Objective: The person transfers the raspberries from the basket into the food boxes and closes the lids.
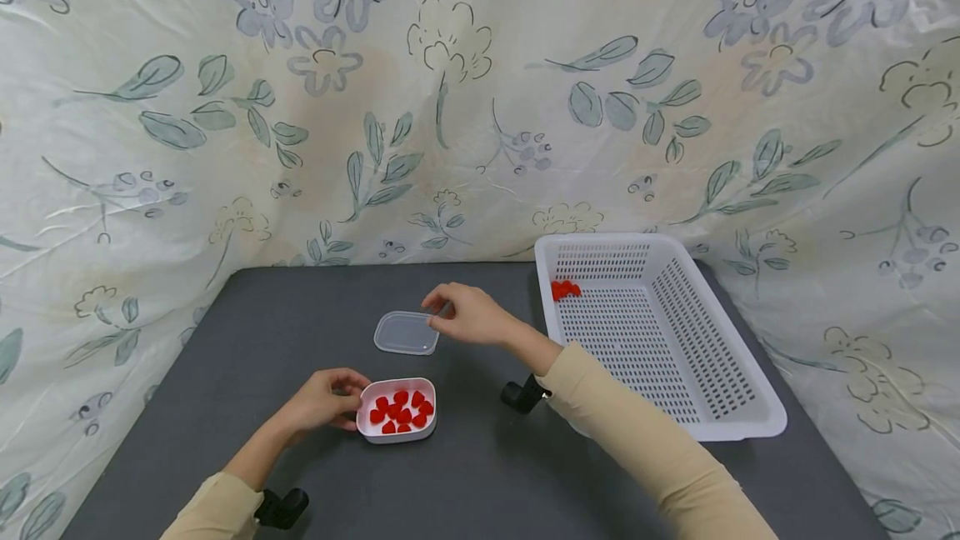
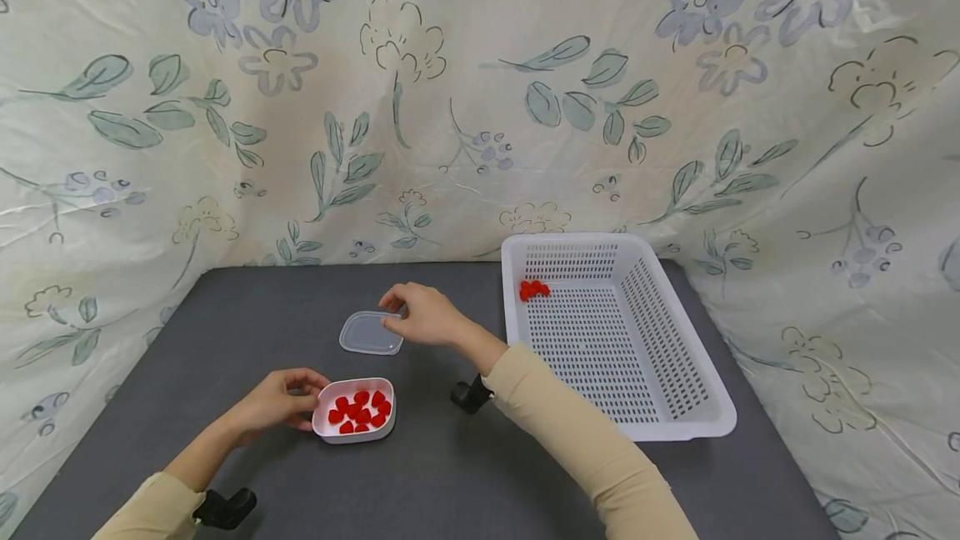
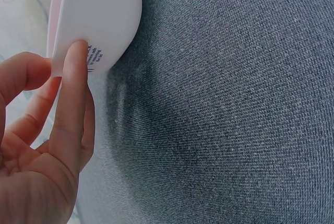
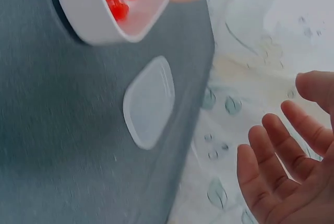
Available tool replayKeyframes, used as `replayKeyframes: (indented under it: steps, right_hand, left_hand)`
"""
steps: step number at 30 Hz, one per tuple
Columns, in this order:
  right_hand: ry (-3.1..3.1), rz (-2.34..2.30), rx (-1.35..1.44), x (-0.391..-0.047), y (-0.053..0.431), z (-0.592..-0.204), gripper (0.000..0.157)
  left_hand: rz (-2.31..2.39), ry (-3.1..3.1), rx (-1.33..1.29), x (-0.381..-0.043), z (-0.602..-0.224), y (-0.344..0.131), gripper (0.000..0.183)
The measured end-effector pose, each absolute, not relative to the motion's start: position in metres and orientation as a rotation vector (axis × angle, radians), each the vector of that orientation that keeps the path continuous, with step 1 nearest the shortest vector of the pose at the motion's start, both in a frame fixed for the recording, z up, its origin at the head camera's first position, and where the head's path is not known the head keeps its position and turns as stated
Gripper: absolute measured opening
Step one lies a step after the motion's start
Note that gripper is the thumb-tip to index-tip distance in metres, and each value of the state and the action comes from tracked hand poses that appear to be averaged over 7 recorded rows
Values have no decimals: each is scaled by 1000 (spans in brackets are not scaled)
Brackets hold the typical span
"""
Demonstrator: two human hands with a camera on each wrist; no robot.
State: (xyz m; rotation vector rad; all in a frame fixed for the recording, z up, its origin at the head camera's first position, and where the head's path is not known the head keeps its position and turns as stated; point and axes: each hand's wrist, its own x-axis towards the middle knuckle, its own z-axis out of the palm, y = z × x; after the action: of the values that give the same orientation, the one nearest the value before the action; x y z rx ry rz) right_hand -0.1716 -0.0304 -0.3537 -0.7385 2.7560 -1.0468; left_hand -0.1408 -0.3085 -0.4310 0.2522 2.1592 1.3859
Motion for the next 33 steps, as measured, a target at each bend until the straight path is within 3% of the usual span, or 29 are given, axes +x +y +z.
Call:
replayKeyframes:
  steps: [17,33]
  right_hand:
    - [2956,-1214,-462,-203,41,-341,25]
    - [3059,-1229,-142,-218,105,-368,31]
  left_hand:
    - [1377,2162,259,-141,-431,-309,31]
    - [1372,2155,256,-143,-428,-309,31]
